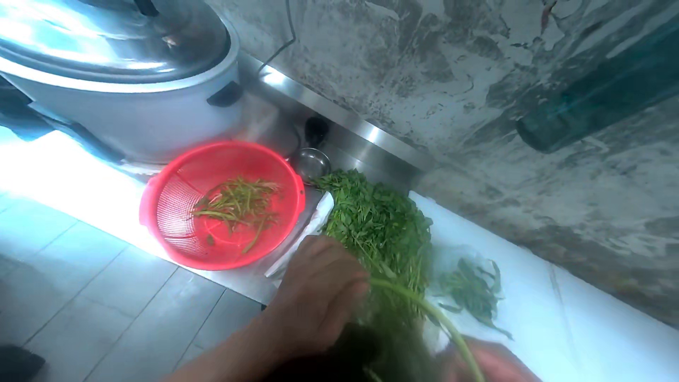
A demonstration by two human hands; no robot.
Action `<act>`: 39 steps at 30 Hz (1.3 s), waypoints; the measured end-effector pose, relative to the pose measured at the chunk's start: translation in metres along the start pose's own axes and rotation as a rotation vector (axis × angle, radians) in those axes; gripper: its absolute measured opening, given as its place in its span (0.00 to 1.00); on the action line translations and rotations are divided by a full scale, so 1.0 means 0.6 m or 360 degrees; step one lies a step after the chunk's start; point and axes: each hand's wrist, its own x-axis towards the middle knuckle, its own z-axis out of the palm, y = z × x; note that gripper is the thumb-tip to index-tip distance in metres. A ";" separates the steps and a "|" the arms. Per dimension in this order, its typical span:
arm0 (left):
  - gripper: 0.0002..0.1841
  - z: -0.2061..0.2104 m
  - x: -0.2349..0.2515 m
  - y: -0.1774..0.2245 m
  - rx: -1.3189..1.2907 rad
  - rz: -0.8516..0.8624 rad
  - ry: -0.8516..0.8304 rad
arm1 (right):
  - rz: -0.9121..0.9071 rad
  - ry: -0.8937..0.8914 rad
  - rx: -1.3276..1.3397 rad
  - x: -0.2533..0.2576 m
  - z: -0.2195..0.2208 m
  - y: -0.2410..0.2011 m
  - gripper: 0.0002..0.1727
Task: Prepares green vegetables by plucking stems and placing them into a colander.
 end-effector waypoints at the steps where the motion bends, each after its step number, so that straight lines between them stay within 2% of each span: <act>1: 0.17 -0.002 0.003 -0.002 -0.0024 -0.0093 -0.0132 | 0.0090 0.0103 -0.0090 0.004 -0.002 0.003 0.21; 4: 0.18 -0.013 0.012 -0.014 -0.0399 -0.0664 -0.0706 | 0.0247 0.0500 -0.0043 0.021 0.004 0.018 0.14; 6: 0.17 -0.015 0.013 -0.031 -0.0627 -0.0922 -0.0871 | 0.0330 0.0644 0.0056 0.025 0.001 0.028 0.13; 8: 0.16 -0.013 0.004 -0.044 -0.0682 -0.1089 -0.0769 | 0.0378 0.0696 0.0093 0.024 0.000 0.036 0.14; 10: 0.13 -0.006 -0.003 -0.048 -0.0798 -0.1304 -0.0512 | 0.0415 0.0645 0.0002 0.021 0.007 0.042 0.15; 14: 0.12 0.020 -0.002 -0.041 -0.1258 -0.1605 -0.0097 | 0.0360 0.0556 -0.0248 0.027 0.036 0.061 0.15; 16: 0.13 0.017 -0.001 -0.043 -0.1407 -0.1588 -0.0195 | 0.0299 0.0687 -0.0170 0.029 0.038 0.063 0.15; 18: 0.14 0.004 -0.009 -0.056 -0.1410 -0.1436 -0.0516 | 0.0253 0.0847 -0.0002 0.029 0.028 0.063 0.16; 21: 0.16 -0.014 -0.019 -0.062 -0.0802 -0.1074 -0.1105 | 0.0268 0.0936 0.0145 0.027 0.014 0.062 0.18; 22: 0.18 -0.013 -0.023 -0.059 -0.0553 -0.0972 -0.1178 | 0.0284 0.0915 0.0135 0.026 0.014 0.063 0.18; 23: 0.18 -0.009 -0.027 -0.055 -0.0391 -0.0965 -0.1159 | 0.0301 0.0874 0.0087 0.025 0.017 0.065 0.16; 25: 0.19 0.005 -0.035 -0.053 -0.0349 -0.1179 -0.0890 | 0.0316 0.0759 -0.0194 0.025 0.036 0.070 0.14; 27: 0.17 0.026 -0.032 -0.051 -0.0562 -0.1495 -0.0549 | 0.0244 0.0570 -0.0601 0.026 0.058 0.078 0.14; 29: 0.14 0.042 -0.022 -0.048 -0.0921 -0.1812 -0.0278 | 0.0094 0.0445 -0.0918 0.024 0.069 0.082 0.18; 32: 0.13 0.050 -0.027 -0.081 -0.1187 -0.2104 0.0212 | -0.0073 0.0424 -0.1057 0.015 0.072 0.070 0.20; 34: 0.14 0.037 -0.034 -0.104 -0.1229 -0.1967 0.0264 | -0.0029 0.0510 -0.0958 0.014 0.067 0.071 0.18; 37: 0.16 0.021 -0.044 -0.085 -0.1092 -0.1290 -0.0032 | 0.0128 0.0609 -0.0628 0.016 0.057 0.082 0.14; 39: 0.17 0.010 -0.037 -0.061 -0.0991 -0.0972 -0.0272 | 0.0129 0.0612 -0.0456 0.024 0.050 0.091 0.15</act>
